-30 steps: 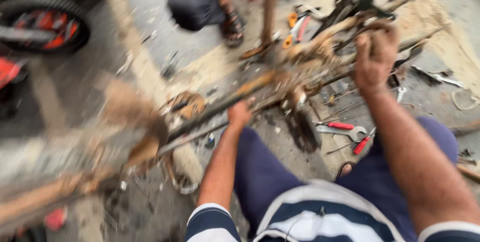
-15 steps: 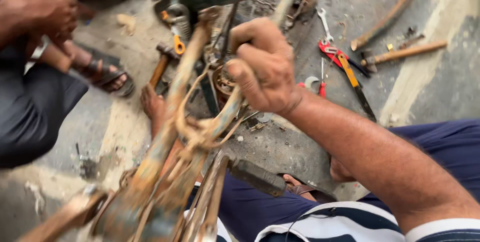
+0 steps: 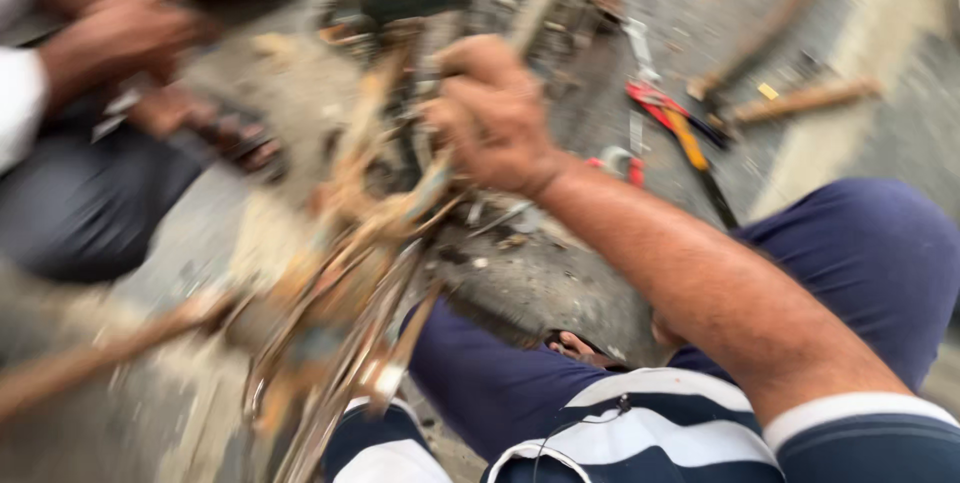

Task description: The person uses a hammer and a metal bar to strike and loosen parts of a bicycle's crankset and frame. They repeatedly hit the crank arm and frame junction, then remove the crank arm and inspect the chainring area.

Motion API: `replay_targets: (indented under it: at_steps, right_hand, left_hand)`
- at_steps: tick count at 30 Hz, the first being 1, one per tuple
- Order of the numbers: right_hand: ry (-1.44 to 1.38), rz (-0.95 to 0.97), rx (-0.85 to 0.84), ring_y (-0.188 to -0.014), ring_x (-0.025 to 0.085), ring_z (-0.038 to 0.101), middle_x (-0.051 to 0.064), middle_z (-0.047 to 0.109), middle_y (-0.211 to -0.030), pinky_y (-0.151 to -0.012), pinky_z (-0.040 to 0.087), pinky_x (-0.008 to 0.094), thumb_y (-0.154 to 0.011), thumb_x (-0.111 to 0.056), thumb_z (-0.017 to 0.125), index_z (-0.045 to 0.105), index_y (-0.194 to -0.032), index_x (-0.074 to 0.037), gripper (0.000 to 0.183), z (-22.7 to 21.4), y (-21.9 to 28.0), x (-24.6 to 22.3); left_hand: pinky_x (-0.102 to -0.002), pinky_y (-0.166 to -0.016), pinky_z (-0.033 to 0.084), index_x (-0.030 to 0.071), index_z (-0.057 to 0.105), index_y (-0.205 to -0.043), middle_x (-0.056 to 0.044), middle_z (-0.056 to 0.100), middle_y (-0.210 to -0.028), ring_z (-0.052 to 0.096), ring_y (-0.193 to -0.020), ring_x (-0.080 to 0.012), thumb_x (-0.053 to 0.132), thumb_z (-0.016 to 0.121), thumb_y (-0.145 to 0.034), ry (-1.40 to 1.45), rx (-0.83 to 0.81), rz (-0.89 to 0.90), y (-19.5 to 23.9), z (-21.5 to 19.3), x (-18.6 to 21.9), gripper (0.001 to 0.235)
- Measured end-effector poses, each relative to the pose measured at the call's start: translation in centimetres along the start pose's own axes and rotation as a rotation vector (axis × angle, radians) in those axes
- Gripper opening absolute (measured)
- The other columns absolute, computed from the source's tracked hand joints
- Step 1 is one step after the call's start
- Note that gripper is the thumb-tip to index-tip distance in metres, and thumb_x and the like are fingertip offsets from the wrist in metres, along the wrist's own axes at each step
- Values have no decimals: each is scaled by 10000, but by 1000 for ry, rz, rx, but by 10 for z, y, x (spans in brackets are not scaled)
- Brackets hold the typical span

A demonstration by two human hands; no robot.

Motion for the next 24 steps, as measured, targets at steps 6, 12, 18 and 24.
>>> replay_targets:
  at_steps: [6, 12, 18, 24]
  right_hand:
    - [-31, 61, -48, -1109, 328, 618, 151, 644, -1134, -992, 493, 470, -1089, -200, 601, 695, -932, -4, 268, -3, 8, 7]
    - [23, -47, -77, -1079, 379, 575, 211, 598, -1139, -957, 455, 483, -1184, -221, 584, 608, -884, 24, 387, -4, 17, 1]
    - [-7, -83, -97, -1038, 375, 567, 208, 577, -1097, -918, 444, 497, -1188, -225, 568, 596, -888, 22, 390, -5, 21, 0]
    - [62, -105, -108, -1116, 379, 515, 228, 555, -1172, -980, 445, 532, -1134, -172, 619, 596, -1040, -10, 189, -24, 10, -28]
  left_hand:
    - [-332, -526, 464, 180, 666, -1105, -80, 627, -742, 539, -554, -182, 164, 582, -908, 663, 156, -92, 111, -111, -11, 214]
    - [-316, -551, 480, 47, 575, -997, -46, 593, -760, 551, -585, -160, 268, 640, -1034, 1304, -52, -24, 290, -130, -32, 233]
    - [-327, -780, 520, 109, 559, -1159, -63, 656, -948, 638, -848, -185, 137, 700, -928, 1419, -241, 33, 440, -88, -7, 272]
    - [-367, -941, 538, 113, 484, -1236, -70, 659, -1017, 668, -974, -207, 66, 731, -903, 1213, -174, 182, 476, -84, 27, 417]
Point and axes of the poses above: each hand's wrist, its own y-axis away from the middle knuckle, its own z-axis out of the palm, x = y × z, the point moved 6 cm from there along -y, towards the middle knuckle
